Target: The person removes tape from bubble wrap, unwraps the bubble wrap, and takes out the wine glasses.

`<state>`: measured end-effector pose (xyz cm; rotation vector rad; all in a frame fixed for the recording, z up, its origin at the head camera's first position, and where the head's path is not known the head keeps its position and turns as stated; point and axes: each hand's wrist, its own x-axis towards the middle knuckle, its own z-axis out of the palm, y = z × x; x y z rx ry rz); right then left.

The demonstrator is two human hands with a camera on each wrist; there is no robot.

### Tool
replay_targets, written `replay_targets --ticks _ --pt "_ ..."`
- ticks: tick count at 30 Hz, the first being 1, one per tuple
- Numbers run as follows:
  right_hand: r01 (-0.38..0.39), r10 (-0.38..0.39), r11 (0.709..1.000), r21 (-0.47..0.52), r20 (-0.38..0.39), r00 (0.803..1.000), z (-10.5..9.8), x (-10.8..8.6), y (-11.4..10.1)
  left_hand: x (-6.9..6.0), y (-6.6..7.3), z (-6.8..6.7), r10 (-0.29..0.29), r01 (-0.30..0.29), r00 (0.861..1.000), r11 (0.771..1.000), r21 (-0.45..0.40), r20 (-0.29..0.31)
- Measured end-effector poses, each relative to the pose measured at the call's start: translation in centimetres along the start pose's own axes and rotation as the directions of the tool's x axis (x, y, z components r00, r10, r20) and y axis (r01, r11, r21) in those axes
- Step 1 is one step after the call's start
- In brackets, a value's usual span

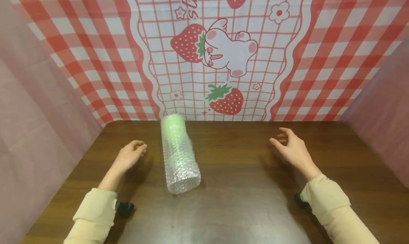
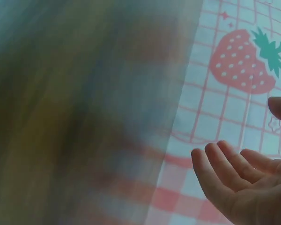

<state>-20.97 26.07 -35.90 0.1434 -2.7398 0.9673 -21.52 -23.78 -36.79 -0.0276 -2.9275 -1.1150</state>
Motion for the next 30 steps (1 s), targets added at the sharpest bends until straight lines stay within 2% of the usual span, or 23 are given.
replay_targets --ticks 5,9,18,26,30 --pt "-0.077 0.064 0.977 0.197 0.071 0.995 1.2 0.9 -1.4 0.3 0.5 0.1 -0.011 0.012 0.999 1.000 -0.027 0.039" --pt "-0.116 0.084 0.948 0.297 0.117 0.990 2.1 1.6 -2.3 0.4 0.9 0.3 -0.037 0.042 0.997 0.995 -0.087 0.066" --pt "-0.164 0.114 0.910 0.381 0.150 0.982 4.1 1.9 -3.7 0.1 1.2 1.2 -0.099 0.108 0.994 0.973 -0.205 0.056" --pt "-0.169 0.109 0.896 0.410 0.165 0.980 5.2 2.0 -4.9 0.1 1.8 1.6 -0.075 0.089 0.995 0.966 -0.241 0.068" --pt "-0.187 0.113 0.881 0.434 0.192 0.975 5.8 2.0 -5.5 0.1 2.1 1.8 -0.084 0.103 0.993 0.956 -0.275 0.082"
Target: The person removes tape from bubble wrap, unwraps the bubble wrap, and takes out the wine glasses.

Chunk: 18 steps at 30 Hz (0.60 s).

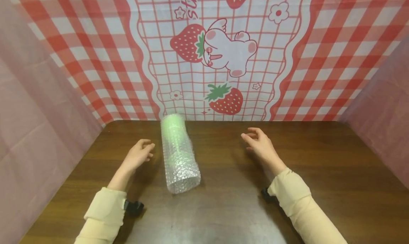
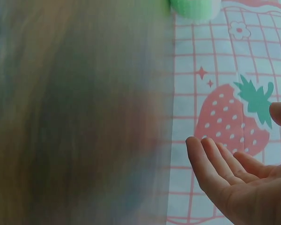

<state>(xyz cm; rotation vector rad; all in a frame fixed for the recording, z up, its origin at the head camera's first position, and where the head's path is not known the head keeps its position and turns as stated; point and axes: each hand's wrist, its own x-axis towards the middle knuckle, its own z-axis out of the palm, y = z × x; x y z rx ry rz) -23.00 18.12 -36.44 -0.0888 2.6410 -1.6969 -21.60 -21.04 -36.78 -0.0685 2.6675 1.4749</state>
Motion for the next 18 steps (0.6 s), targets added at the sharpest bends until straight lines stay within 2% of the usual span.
replay_targets --ticks 7,11,18 --pt "-0.011 0.008 0.999 0.043 0.066 0.998 1.3 0.0 -0.5 -0.2 0.2 0.7 -0.007 0.008 1.000 0.997 -0.073 0.016" --pt "-0.003 0.001 1.000 0.030 0.085 0.996 1.6 0.1 -0.7 -0.3 0.4 1.1 -0.003 0.007 0.999 0.995 -0.099 0.033" --pt "0.000 -0.007 0.999 0.048 0.150 0.989 2.8 -0.2 -1.3 -0.5 1.2 1.3 -0.019 0.040 0.995 0.974 -0.222 0.096"
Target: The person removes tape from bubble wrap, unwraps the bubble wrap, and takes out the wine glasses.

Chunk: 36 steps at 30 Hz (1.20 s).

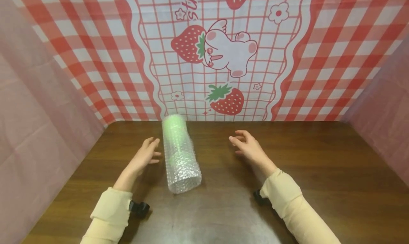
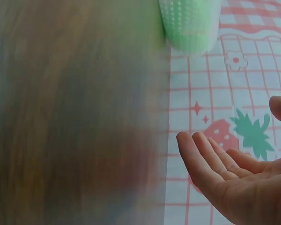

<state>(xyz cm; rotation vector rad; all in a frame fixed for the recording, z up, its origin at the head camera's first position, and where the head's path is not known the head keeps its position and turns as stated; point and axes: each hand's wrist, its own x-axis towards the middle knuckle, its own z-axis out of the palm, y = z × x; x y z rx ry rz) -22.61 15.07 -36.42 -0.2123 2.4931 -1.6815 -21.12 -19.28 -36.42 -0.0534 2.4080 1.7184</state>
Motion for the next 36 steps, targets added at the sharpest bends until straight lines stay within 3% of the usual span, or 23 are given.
replay_targets --ticks 9,18,27,36 --pt "-0.003 -0.002 0.997 0.076 0.061 0.998 1.9 0.1 -1.0 0.1 0.3 0.6 -0.008 0.009 0.999 1.000 -0.015 0.053" --pt "0.004 -0.017 0.992 0.126 0.098 0.995 4.7 0.2 -2.1 0.5 0.2 1.0 -0.015 0.012 0.999 0.995 -0.096 -0.032" --pt "-0.014 -0.011 0.987 0.158 0.159 0.987 6.9 -0.4 -3.0 0.3 0.2 1.4 -0.008 0.008 1.000 1.000 -0.018 0.007" --pt "-0.029 -0.018 0.977 0.209 0.218 0.976 8.4 -0.5 -3.1 0.3 0.4 1.8 -0.001 0.003 0.999 0.999 -0.041 0.047"
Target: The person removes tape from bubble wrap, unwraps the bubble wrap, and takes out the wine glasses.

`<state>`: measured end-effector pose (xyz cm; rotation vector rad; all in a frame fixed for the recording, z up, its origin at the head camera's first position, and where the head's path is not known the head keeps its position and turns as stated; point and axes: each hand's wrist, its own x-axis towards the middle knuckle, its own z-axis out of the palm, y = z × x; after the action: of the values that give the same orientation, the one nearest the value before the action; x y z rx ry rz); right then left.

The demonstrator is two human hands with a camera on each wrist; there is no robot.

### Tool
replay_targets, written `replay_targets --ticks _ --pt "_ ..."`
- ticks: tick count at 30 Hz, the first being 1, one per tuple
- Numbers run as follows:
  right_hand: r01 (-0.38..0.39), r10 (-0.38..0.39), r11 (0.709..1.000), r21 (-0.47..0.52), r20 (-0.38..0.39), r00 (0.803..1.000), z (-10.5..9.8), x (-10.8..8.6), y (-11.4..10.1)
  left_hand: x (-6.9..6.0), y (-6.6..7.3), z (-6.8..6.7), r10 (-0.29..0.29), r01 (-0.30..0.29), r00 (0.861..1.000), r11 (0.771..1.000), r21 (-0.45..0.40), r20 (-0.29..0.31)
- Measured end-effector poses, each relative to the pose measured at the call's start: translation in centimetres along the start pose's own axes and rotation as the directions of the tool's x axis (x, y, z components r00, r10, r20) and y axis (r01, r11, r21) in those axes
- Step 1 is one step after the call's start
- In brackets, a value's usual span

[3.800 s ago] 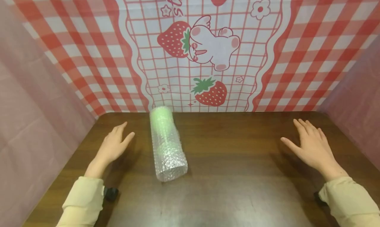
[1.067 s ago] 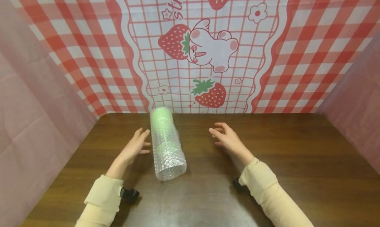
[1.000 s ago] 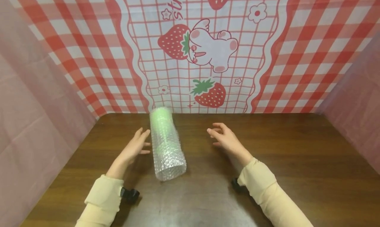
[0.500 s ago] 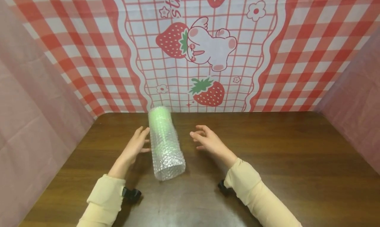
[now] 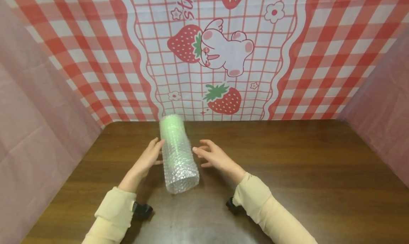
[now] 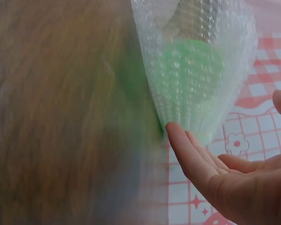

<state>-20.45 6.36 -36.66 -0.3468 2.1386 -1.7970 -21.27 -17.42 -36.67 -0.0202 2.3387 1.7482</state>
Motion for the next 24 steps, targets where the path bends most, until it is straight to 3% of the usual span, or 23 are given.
replay_targets --ticks 14,18,24 --pt "-0.071 0.072 0.997 -0.018 0.042 0.997 1.5 0.4 0.3 0.6 0.2 0.7 -0.003 0.002 1.000 1.000 0.013 0.020" --pt "-0.078 0.078 0.997 -0.021 0.039 0.996 1.9 0.5 0.4 0.6 0.1 1.0 0.026 -0.026 1.000 1.000 -0.010 0.003" --pt "-0.089 0.092 0.994 -0.064 0.048 0.995 2.4 0.5 1.0 0.6 -0.2 1.2 0.004 -0.004 1.000 1.000 -0.017 -0.008"
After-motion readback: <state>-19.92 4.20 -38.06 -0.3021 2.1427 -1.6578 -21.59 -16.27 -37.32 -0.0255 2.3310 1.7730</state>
